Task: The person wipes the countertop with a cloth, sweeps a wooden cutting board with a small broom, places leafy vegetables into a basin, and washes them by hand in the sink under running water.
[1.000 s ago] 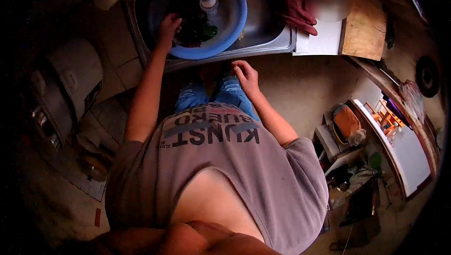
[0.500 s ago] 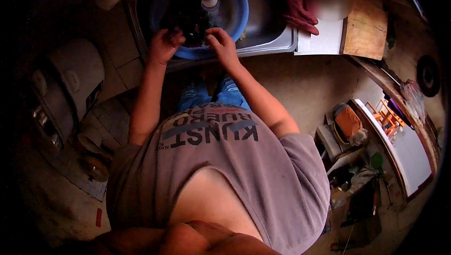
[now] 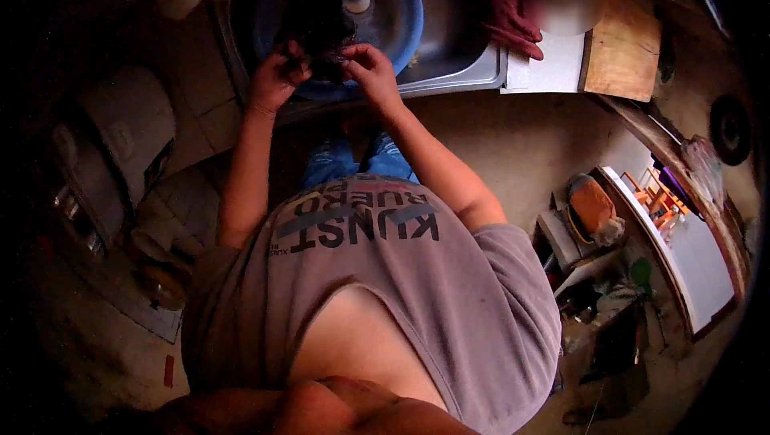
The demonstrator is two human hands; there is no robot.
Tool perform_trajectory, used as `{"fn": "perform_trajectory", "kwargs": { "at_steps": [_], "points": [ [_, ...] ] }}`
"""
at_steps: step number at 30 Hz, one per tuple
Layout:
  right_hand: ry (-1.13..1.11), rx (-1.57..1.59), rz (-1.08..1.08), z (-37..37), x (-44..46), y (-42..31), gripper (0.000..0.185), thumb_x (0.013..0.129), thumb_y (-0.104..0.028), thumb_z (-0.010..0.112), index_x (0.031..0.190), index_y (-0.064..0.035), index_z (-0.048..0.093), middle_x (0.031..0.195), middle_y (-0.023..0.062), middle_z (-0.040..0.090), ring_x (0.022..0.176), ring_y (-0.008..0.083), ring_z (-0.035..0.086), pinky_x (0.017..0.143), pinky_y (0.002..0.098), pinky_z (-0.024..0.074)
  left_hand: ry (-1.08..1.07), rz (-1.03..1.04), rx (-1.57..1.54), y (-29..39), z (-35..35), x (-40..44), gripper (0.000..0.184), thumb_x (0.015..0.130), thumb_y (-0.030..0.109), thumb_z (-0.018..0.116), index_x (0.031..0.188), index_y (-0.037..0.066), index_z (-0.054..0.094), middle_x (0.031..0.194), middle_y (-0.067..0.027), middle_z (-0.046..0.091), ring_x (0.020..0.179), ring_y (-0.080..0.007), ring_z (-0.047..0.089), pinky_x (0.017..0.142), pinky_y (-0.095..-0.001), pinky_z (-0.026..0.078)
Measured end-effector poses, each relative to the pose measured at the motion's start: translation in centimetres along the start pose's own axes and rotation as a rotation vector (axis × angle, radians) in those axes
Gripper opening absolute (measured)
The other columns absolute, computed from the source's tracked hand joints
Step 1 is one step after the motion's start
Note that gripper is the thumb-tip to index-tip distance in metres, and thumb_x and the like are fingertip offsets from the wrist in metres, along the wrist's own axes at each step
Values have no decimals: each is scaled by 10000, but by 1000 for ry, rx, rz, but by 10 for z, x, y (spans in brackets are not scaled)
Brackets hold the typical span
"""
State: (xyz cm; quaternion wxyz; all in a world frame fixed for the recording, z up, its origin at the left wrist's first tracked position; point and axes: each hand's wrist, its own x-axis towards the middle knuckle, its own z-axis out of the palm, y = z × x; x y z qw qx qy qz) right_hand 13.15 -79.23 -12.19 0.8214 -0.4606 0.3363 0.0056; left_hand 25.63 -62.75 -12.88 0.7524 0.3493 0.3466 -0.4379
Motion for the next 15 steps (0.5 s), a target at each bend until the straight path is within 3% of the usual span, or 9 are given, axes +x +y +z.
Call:
{"fn": "perform_trajectory", "kwargs": {
  "at_steps": [2, 5, 6, 8, 10, 12, 14, 15],
  "points": [
    [12, 46, -16, 0, -3, 5, 164, 843, -39, 604, 1001, -11, 566, 889, 60, 597, 737, 143, 571, 674, 259, 472, -729, -74, 37, 8, -22, 19, 259, 793, 79, 495, 1051, 59, 510, 965, -88, 534, 838, -230, 547, 671, -332, 448],
    [64, 58, -59, -4, -3, 11, 153, 849, -19, 583, 1001, -10, 566, 877, 62, 597, 743, 145, 584, 686, 265, 487, -737, -23, 147, 8, -34, 30, 293, 840, 85, 478, 1132, 83, 507, 1059, -73, 543, 907, -232, 564, 745, -342, 477],
    [104, 22, -86, -5, -4, 10, 149, 854, -24, 578, 1002, -12, 564, 884, 60, 595, 762, 152, 589, 703, 272, 495, -737, -23, 145, 8, -19, 22, 293, 840, 85, 478, 1132, 83, 507, 1059, -73, 543, 907, -232, 564, 745, -342, 477],
    [185, 13, -125, -9, -1, -1, 143, 858, -28, 575, 999, -13, 562, 892, 60, 593, 786, 157, 590, 721, 274, 498, -286, 259, 433, 8, 8, 8, 342, 871, 115, 500, 1212, 84, 487, 1066, -62, 574, 917, -208, 578, 744, -336, 481],
    [341, 10, -157, -16, 6, -10, 191, 869, -39, 566, 1054, 9, 558, 987, 93, 599, 892, 186, 603, 804, 291, 505, -191, 355, 535, 10, 9, 12, 344, 868, 122, 529, 1208, 84, 503, 1085, -65, 578, 918, -194, 580, 742, -328, 481],
    [322, 28, -168, -22, 13, -25, 232, 872, -40, 563, 1096, 21, 548, 1039, 113, 594, 935, 200, 602, 836, 301, 502, -95, 452, 635, 13, 3, 25, 346, 864, 130, 558, 1204, 85, 518, 1104, -68, 582, 918, -179, 583, 740, -320, 481],
    [271, 19, -165, -32, 22, -30, 333, 882, -39, 548, 1200, 48, 507, 1159, 160, 566, 1022, 234, 596, 906, 325, 489, -25, 613, 1268, 13, -9, 39, 302, 846, 125, 593, 1143, 74, 566, 1111, -58, 571, 932, -169, 579, 778, -309, 479],
    [271, 19, -164, -37, 25, -28, 333, 882, -39, 548, 1200, 48, 507, 1159, 160, 566, 1022, 234, 596, 906, 325, 489, -24, 612, 1267, 7, -13, 44, 302, 846, 125, 593, 1143, 74, 566, 1111, -58, 571, 932, -169, 579, 778, -309, 479]
  ]
}}
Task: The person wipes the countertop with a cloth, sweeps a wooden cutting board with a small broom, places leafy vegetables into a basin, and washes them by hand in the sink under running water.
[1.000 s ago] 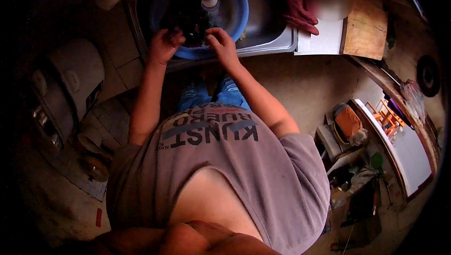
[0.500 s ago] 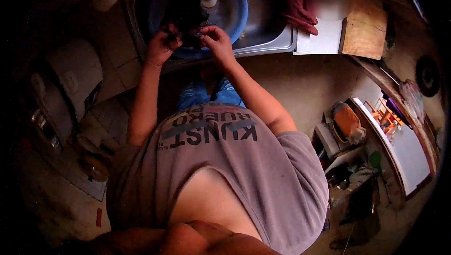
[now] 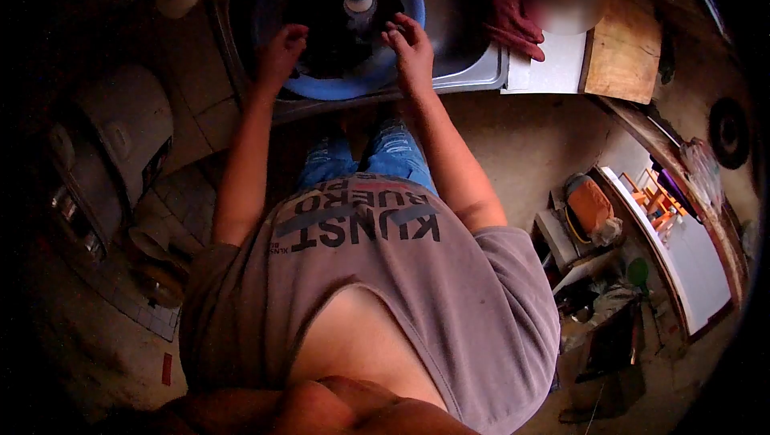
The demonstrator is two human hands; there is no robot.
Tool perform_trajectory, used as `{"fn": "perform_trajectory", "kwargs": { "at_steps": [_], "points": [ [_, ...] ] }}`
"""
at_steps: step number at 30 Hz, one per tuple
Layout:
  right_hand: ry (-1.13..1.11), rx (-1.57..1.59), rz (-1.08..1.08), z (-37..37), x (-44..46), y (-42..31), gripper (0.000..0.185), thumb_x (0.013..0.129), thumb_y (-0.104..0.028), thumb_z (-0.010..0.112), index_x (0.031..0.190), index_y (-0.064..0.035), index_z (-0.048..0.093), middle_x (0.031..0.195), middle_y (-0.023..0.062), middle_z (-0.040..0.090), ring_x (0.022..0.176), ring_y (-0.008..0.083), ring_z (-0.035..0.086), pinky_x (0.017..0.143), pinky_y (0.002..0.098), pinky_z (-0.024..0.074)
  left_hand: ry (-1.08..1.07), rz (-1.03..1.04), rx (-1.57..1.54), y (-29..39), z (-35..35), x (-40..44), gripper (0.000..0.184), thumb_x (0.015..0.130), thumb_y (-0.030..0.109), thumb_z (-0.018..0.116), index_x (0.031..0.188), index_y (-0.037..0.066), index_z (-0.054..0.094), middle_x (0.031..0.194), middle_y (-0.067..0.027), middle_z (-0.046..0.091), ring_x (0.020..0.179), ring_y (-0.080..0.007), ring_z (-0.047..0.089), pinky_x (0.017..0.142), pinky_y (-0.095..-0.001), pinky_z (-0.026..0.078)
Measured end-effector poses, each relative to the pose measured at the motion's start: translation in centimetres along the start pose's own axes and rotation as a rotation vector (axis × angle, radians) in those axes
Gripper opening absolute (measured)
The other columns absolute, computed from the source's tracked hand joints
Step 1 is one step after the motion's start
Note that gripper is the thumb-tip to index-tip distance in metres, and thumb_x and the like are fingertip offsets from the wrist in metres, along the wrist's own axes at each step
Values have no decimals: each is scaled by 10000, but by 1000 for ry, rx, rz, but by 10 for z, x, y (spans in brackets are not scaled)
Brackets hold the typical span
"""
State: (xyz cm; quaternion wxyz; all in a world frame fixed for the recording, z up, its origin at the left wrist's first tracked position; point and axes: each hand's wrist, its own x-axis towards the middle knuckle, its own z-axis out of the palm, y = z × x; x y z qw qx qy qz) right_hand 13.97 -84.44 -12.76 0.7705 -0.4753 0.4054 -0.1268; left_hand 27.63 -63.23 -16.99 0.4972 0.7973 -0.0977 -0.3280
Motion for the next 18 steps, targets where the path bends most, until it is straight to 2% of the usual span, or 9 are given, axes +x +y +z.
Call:
{"fn": "perform_trajectory", "kwargs": {
  "at_steps": [2, 3, 5, 9, 11, 12, 14, 15, 18],
  "points": [
    [-25, -58, -16, -6, 4, 3, 309, 897, -43, 541, 1191, 46, 508, 1175, 151, 563, 1069, 247, 581, 914, 328, 492, -268, -42, 248, -8, 16, 0, 282, 825, 135, 627, 1095, 61, 597, 1091, -78, 570, 935, -217, 578, 801, -323, 473],
    [-25, -59, -15, -7, 4, 3, 309, 897, -43, 541, 1191, 46, 508, 1175, 151, 563, 1069, 247, 581, 914, 328, 492, -268, -43, 247, -2, 24, -5, 282, 825, 135, 627, 1095, 61, 597, 1091, -78, 570, 935, -217, 578, 801, -323, 473],
    [-57, -67, -3, -8, 4, 4, 261, 896, -46, 540, 1144, 33, 535, 1123, 133, 583, 1005, 230, 605, 873, 322, 504, -193, 348, 885, 5, 40, -17, 302, 803, 152, 651, 1083, 49, 603, 1005, -115, 582, 912, -276, 569, 808, -350, 467],
    [-74, -150, -14, -7, -4, 4, 215, 892, -55, 545, 1094, 15, 557, 1037, 114, 610, 924, 207, 620, 810, 308, 510, -266, 281, 944, -8, 48, -7, 336, 758, 202, 694, 1059, 72, 617, 1018, -127, 595, 959, -332, 551, 834, -410, 459],
    [-73, -156, -16, -10, -8, 3, 203, 897, -77, 546, 1080, 9, 564, 980, 106, 626, 871, 196, 627, 771, 296, 504, -157, 241, 389, -8, 42, -4, 310, 804, 201, 653, 1059, 33, 606, 1023, -113, 595, 968, -306, 557, 829, -410, 462],
    [-70, -154, -14, -11, -10, 4, 203, 897, -77, 546, 1080, 9, 564, 980, 106, 626, 871, 196, 627, 771, 296, 504, -160, 240, 390, -3, 41, -6, 310, 804, 201, 653, 1059, 33, 606, 1023, -113, 595, 968, -306, 557, 829, -410, 462],
    [-68, -127, -12, -13, -11, 7, 188, 902, -88, 542, 1062, 7, 570, 958, 99, 630, 847, 187, 626, 754, 284, 502, -127, -282, -503, 14, 34, -15, 292, 859, 207, 602, 1064, 0, 584, 1012, -102, 607, 966, -259, 585, 815, -377, 475],
    [-70, -122, -13, -11, -13, 7, 188, 902, -88, 542, 1062, 7, 570, 958, 99, 630, 847, 187, 626, 754, 284, 502, -125, -281, -499, 26, 26, -18, 292, 859, 207, 602, 1064, 0, 584, 1012, -102, 607, 966, -259, 585, 815, -377, 475],
    [-61, 2, 46, -11, -14, 8, 177, 905, -92, 537, 1043, 11, 579, 954, 100, 628, 846, 187, 626, 756, 300, 504, -394, -279, -916, 41, 12, -21, 310, 894, 233, 565, 1096, -3, 557, 1024, -99, 611, 944, -219, 605, 783, -333, 485]
  ]
}}
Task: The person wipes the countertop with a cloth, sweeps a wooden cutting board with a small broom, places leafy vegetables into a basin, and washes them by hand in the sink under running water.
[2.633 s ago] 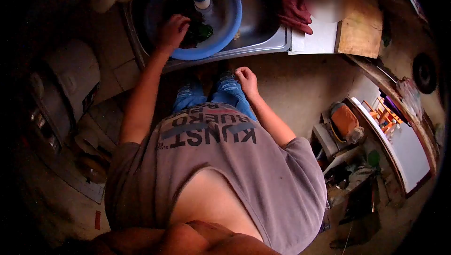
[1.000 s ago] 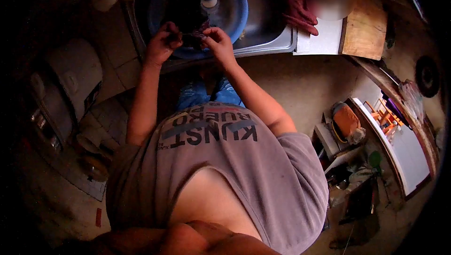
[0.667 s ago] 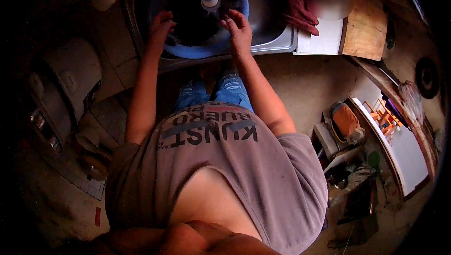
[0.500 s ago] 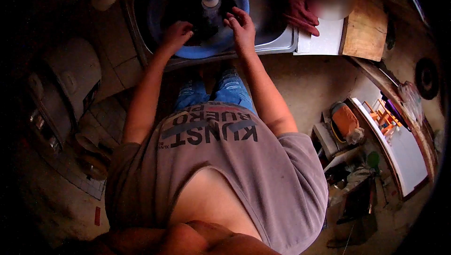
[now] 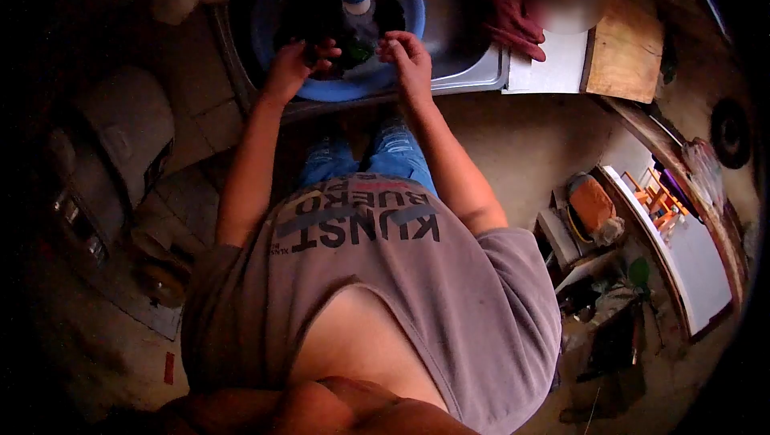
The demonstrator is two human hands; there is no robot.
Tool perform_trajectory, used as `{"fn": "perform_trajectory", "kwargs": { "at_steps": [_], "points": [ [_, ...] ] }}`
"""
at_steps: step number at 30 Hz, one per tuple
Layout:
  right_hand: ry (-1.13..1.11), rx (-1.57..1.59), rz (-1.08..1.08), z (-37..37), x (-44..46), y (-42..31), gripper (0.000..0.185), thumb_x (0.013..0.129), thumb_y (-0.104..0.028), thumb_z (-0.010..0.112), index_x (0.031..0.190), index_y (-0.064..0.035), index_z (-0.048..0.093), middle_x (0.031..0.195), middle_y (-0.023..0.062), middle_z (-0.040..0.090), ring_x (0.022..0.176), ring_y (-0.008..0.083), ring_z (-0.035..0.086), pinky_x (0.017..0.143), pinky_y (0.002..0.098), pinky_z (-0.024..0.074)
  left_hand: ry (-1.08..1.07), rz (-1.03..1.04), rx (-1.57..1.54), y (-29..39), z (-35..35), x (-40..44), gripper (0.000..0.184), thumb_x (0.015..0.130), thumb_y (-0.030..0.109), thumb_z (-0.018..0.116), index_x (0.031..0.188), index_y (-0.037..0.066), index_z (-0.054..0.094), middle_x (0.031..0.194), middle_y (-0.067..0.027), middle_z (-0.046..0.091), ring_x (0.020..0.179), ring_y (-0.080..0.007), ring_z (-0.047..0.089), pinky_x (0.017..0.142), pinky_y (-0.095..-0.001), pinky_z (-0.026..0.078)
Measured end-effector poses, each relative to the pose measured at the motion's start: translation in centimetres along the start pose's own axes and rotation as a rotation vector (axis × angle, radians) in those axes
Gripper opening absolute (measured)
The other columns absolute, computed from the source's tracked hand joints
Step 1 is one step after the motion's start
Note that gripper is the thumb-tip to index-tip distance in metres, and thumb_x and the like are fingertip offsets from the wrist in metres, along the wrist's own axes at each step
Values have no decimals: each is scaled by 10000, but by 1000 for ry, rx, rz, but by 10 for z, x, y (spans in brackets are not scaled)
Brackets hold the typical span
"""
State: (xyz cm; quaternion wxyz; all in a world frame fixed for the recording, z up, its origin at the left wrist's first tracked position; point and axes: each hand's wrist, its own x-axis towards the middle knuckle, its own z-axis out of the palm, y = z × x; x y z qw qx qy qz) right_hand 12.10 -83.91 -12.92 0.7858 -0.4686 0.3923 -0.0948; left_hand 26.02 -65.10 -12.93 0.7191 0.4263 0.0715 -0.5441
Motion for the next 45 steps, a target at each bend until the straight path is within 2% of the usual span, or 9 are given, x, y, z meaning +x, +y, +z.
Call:
{"fn": "perform_trajectory", "kwargs": {
  "at_steps": [6, 9, 11, 18, 21, 27, 33, 35, 45],
  "points": [
    [-261, -749, -123, 6, 16, 22, 243, 867, -99, 573, 1102, -34, 577, 985, 110, 631, 901, 262, 627, 801, 350, 510, 366, 185, 360, -2, -26, 18, 371, 905, 233, 553, 1210, 25, 511, 1088, -123, 599, 973, -245, 605, 805, -327, 492],
    [-511, -1218, -404, 32, 24, 43, 315, 829, -116, 571, 1143, -94, 583, 1059, 145, 618, 962, 309, 609, 822, 389, 508, 523, 217, 873, -2, -32, 31, 411, 871, 209, 584, 1249, 70, 504, 1192, -148, 550, 1047, -296, 571, 872, -368, 472],
    [-550, -1650, -546, 50, 27, 57, 339, 807, -147, 553, 1142, -136, 601, 1119, 183, 588, 1019, 317, 585, 822, 430, 499, 375, 657, 1727, 0, -42, 38, 488, 819, 167, 615, 1287, 115, 487, 1272, -174, 485, 1080, -334, 535, 918, -418, 442],
    [-787, -1798, -5, 44, 51, 54, 312, 825, -171, 543, 1130, -171, 609, 998, 175, 628, 941, 331, 606, 796, 424, 501, 210, 71, 1885, -30, -69, 62, 418, 754, 85, 629, 1169, 106, 579, 1289, -183, 468, 1126, -363, 481, 948, -449, 411],
    [-580, -1435, -234, 15, 42, 34, 248, 838, -199, 572, 1066, -106, 610, 875, 119, 639, 839, 288, 617, 771, 381, 500, 226, 157, 1537, -28, -77, 60, 307, 781, 117, 633, 1080, 51, 608, 1189, -175, 545, 1036, -340, 540, 904, -432, 428],
    [-238, 30, 344, 8, 26, -3, 164, 901, -209, 537, 1023, -98, 534, 899, 53, 599, 822, 180, 577, 740, 311, 475, 506, 33, 977, 14, -31, 23, 447, 867, 309, 617, 1212, 33, 550, 1198, -157, 582, 1094, -270, 554, 909, -360, 426],
    [-58, 554, 588, 6, 23, 0, 141, 936, -192, 444, 938, -72, 518, 854, 76, 586, 766, 183, 560, 683, 325, 475, 423, 221, 1196, 15, -25, 15, 453, 854, 241, 621, 1256, 65, 512, 1228, -185, 546, 1169, -325, 502, 969, -392, 400],
    [-181, 673, 607, -3, 27, 10, 154, 943, -194, 427, 942, -66, 512, 849, 80, 587, 760, 184, 561, 661, 321, 470, 432, 636, 1597, 11, -18, 11, 449, 823, 165, 645, 1250, 97, 522, 1253, -161, 527, 1229, -300, 449, 1001, -389, 375],
    [-239, 869, 565, 18, 12, 3, 320, 990, -277, 342, 1164, -23, 427, 1088, 189, 604, 926, 280, 624, 666, 333, 528, 20, 275, 1117, -28, 20, 6, 377, 828, 101, 634, 1194, 75, 546, 1178, -131, 575, 1090, -274, 550, 961, -354, 413]
  ]
}}
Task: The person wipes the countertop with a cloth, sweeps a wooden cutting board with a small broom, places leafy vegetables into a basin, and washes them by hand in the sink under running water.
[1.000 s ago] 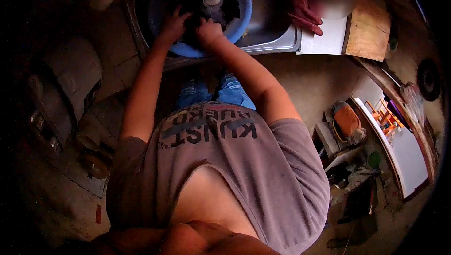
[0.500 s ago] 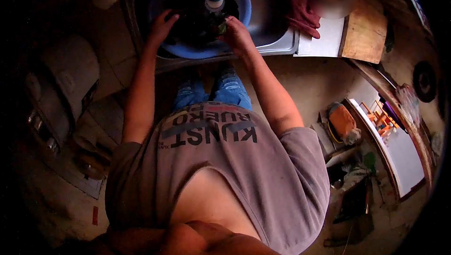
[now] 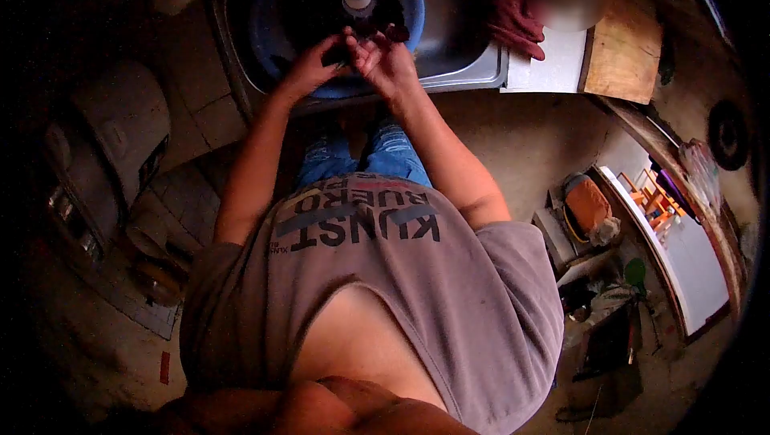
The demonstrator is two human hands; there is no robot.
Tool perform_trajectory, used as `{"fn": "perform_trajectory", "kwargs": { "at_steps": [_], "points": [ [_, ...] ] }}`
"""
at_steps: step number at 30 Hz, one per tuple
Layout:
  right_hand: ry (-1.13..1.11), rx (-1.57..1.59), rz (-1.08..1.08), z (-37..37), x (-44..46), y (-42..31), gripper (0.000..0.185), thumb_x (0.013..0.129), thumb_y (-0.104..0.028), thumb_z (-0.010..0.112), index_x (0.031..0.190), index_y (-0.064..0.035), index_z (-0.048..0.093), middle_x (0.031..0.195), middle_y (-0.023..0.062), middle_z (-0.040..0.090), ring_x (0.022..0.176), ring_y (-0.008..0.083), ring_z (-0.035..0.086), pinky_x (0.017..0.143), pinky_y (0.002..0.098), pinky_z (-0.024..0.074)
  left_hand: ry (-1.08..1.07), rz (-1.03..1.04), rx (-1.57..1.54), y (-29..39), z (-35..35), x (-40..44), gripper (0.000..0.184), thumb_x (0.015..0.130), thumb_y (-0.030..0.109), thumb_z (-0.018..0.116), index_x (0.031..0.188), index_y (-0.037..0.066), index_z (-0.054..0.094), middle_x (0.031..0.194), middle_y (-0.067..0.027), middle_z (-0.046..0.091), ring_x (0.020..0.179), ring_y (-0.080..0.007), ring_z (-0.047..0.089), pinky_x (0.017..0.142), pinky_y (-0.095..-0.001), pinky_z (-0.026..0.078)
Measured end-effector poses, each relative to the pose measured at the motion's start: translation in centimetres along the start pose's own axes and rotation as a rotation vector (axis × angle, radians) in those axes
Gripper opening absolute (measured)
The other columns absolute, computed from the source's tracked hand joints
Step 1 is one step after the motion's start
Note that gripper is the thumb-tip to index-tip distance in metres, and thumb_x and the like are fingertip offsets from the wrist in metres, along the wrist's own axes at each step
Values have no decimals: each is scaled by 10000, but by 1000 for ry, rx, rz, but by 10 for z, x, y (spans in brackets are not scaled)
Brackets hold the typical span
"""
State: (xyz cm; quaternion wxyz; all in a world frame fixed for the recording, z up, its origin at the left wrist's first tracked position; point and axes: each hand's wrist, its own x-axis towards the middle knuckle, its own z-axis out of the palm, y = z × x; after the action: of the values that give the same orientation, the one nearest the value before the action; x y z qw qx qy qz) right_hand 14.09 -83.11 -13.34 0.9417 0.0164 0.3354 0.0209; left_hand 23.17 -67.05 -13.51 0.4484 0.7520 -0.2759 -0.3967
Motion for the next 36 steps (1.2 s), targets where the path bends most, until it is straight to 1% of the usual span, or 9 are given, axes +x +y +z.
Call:
{"fn": "perform_trajectory", "kwargs": {
  "at_steps": [7, 10, 12, 15, 17, 21, 26, 33, 36],
  "points": [
    [197, -119, -6, 3, 2, -3, 437, 992, -277, 343, 1322, 7, 298, 1202, 259, 534, 960, 380, 614, 792, 415, 551, 117, -185, -408, -23, 5, -5, 198, 886, 139, 569, 1040, 26, 621, 1009, -57, 651, 937, -153, 588, 874, -288, 448],
    [217, -679, -66, -3, -2, -9, 411, 979, -245, 391, 1300, 11, 380, 1143, 240, 577, 963, 345, 621, 773, 395, 544, 136, -234, -570, -2, -7, -13, 181, 908, 140, 536, 1019, 34, 633, 992, -41, 651, 941, -142, 588, 854, -277, 448],
    [200, -1709, -125, 10, -10, -14, 321, 955, -204, 460, 1180, 14, 525, 1055, 205, 623, 971, 292, 629, 776, 360, 523, 130, -284, -672, 6, -12, -16, 180, 915, 136, 529, 1030, 45, 634, 990, -33, 644, 946, -137, 583, 844, -275, 447],
    [137, -2148, -412, 10, -16, -15, 248, 916, -179, 544, 1070, 3, 609, 965, 160, 649, 927, 232, 638, 754, 325, 508, 63, -381, -800, 2, -15, -16, 169, 907, 122, 530, 1010, 46, 641, 971, -34, 653, 914, -141, 597, 829, -270, 456],
    [123, -1876, -467, 13, -22, -12, 232, 897, -165, 576, 1058, -3, 616, 958, 145, 650, 899, 223, 636, 750, 315, 506, 50, -158, -576, 4, -13, -14, 168, 897, 116, 542, 1001, 26, 638, 957, -39, 663, 893, -151, 609, 823, -274, 462],
    [77, -1359, -634, 27, -31, 3, 194, 845, -138, 652, 996, -18, 642, 941, 105, 653, 846, 182, 624, 738, 293, 501, 6, -144, -245, 20, -13, -17, 184, 892, 128, 555, 1002, 0, 626, 960, -69, 664, 918, -174, 608, 845, -294, 457],
    [26, -1526, -588, 26, -30, 6, 175, 843, -141, 658, 970, -22, 649, 901, 91, 662, 837, 149, 624, 726, 273, 497, 144, 89, 2, 32, -1, -21, 212, 873, 171, 608, 1014, 13, 620, 988, -141, 656, 912, -242, 631, 783, -336, 486],
    [67, -1398, -513, 23, -31, 9, 172, 863, -154, 635, 957, -10, 633, 853, 65, 659, 768, 129, 606, 696, 257, 485, 162, 22, -8, 39, 5, -17, 189, 873, 162, 604, 983, 8, 612, 922, -154, 660, 862, -263, 641, 746, -329, 489],
    [88, -1313, -500, 28, -35, 8, 181, 880, -168, 616, 973, -14, 627, 828, 39, 641, 739, 112, 587, 654, 240, 468, 148, -17, -136, 31, 9, -13, 142, 898, 165, 589, 956, 36, 591, 886, -53, 637, 834, -137, 589, 752, -269, 457]
  ]
}}
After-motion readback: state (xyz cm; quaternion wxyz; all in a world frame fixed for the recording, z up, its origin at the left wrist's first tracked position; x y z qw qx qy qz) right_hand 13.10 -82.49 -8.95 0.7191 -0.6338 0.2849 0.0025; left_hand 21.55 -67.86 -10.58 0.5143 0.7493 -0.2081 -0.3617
